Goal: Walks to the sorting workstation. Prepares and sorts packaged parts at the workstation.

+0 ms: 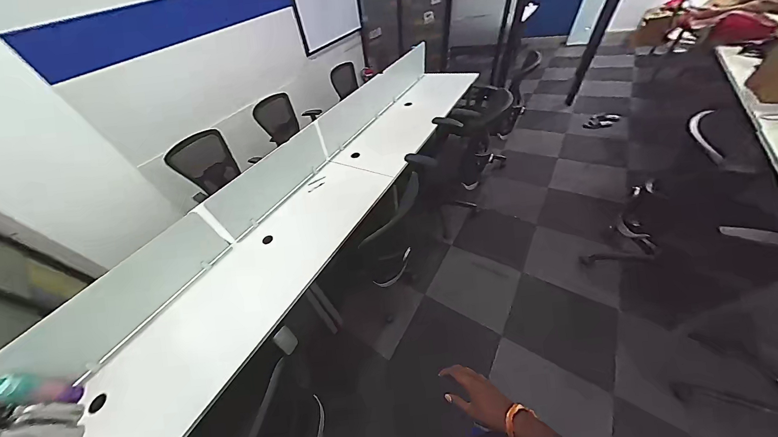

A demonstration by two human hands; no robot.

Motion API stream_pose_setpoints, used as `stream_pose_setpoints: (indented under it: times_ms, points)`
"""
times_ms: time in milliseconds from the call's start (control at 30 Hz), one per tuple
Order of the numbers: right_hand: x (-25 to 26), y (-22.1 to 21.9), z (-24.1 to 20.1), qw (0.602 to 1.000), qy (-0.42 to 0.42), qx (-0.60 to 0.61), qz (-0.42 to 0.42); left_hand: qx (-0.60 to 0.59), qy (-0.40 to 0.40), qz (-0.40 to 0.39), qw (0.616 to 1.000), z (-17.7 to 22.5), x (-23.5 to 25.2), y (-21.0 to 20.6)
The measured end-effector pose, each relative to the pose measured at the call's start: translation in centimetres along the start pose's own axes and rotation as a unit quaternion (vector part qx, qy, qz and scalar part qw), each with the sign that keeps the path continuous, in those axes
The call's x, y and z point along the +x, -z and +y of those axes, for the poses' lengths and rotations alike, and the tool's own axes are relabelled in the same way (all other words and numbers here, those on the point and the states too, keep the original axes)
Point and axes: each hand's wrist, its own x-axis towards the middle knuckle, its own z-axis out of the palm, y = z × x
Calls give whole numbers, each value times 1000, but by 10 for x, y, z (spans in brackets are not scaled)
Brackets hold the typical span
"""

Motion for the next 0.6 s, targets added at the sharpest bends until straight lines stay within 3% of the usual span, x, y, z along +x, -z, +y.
stream_pose_setpoints:
  times_ms: [133,267,433,600]
  points:
    - [11,27,51,996,-56,44,49,34,-74,27,996,69,74,71]
    - [23,55,117,987,-104,85,91,78,-113,22,990,148,146,110]
    - [43,111,194,979,-113,127,116,96,-118,0,988,235,217,126]
    - [64,206,254,977,-116,131,123,133,-73,-37,988,292,280,123]
